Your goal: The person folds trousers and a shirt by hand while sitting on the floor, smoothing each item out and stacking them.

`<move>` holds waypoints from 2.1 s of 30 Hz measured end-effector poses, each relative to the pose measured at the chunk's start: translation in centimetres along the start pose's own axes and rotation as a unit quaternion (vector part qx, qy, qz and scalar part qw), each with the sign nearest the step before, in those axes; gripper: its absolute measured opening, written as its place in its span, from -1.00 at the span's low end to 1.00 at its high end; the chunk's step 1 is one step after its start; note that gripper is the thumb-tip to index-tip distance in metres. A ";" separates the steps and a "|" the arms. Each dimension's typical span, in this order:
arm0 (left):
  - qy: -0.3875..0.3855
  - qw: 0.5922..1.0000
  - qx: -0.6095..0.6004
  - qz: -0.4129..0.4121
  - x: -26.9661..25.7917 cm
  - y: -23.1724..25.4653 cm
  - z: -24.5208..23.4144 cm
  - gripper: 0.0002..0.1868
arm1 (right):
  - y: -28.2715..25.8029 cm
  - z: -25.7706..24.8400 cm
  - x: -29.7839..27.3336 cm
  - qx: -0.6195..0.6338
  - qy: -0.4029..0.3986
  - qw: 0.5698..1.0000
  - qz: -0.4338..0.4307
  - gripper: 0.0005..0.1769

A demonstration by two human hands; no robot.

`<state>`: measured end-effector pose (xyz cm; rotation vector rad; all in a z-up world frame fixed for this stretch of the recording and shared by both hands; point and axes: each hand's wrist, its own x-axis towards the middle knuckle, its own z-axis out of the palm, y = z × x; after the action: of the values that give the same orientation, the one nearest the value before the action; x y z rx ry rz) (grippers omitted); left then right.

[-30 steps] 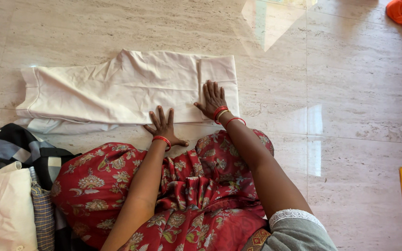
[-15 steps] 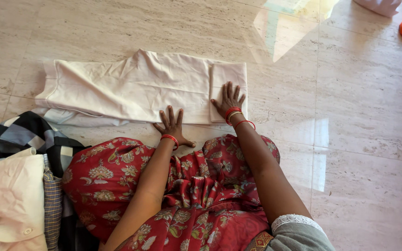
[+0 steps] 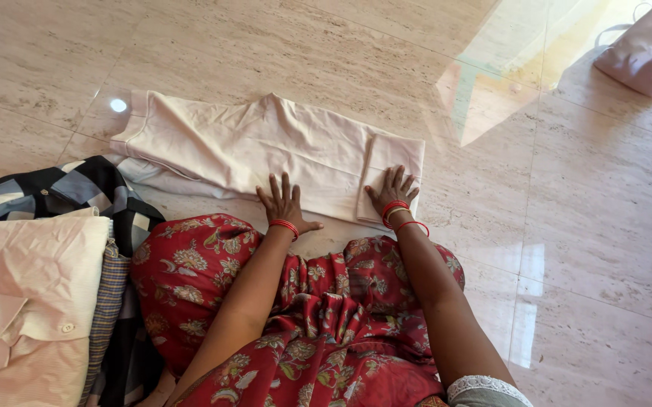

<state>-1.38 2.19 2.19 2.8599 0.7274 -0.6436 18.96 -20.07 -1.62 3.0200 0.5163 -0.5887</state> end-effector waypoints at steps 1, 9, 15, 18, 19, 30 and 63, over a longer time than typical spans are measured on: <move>0.040 0.999 0.000 -0.012 0.2 -0.8 -0.2 0.60 | -0.3 0.3 0.2 0.000 0.008 0.999 -0.047 0.10; -0.139 0.986 -0.072 -0.053 0.7 -2.7 -1.4 0.83 | 0.3 -1.6 1.1 0.003 -0.005 1.000 -0.018 0.03; -0.154 0.984 -0.073 -0.052 1.1 -3.0 -1.2 0.86 | 6.3 -3.3 3.0 0.167 0.013 0.962 0.216 0.21; -0.147 0.985 -0.073 -0.045 1.4 -3.1 -0.9 0.88 | 9.3 -4.0 2.6 0.227 -0.148 0.939 0.210 0.13; -0.143 0.986 -0.072 -0.041 1.4 -3.2 -0.8 0.88 | 9.6 -3.9 2.2 0.232 -0.176 0.932 0.216 0.07; -0.084 0.995 -0.026 -0.046 1.2 -0.2 0.1 0.76 | 10.3 -4.8 1.5 0.324 0.058 0.904 0.275 -0.47; -0.209 0.973 -0.075 -0.067 0.0 -1.5 -3.8 0.96 | -6.6 -4.3 -7.3 0.027 0.250 0.878 -0.408 -0.36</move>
<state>-0.71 4.28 5.60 2.4324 0.8544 -1.1125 11.97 -15.81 5.36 2.8576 1.8511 0.2314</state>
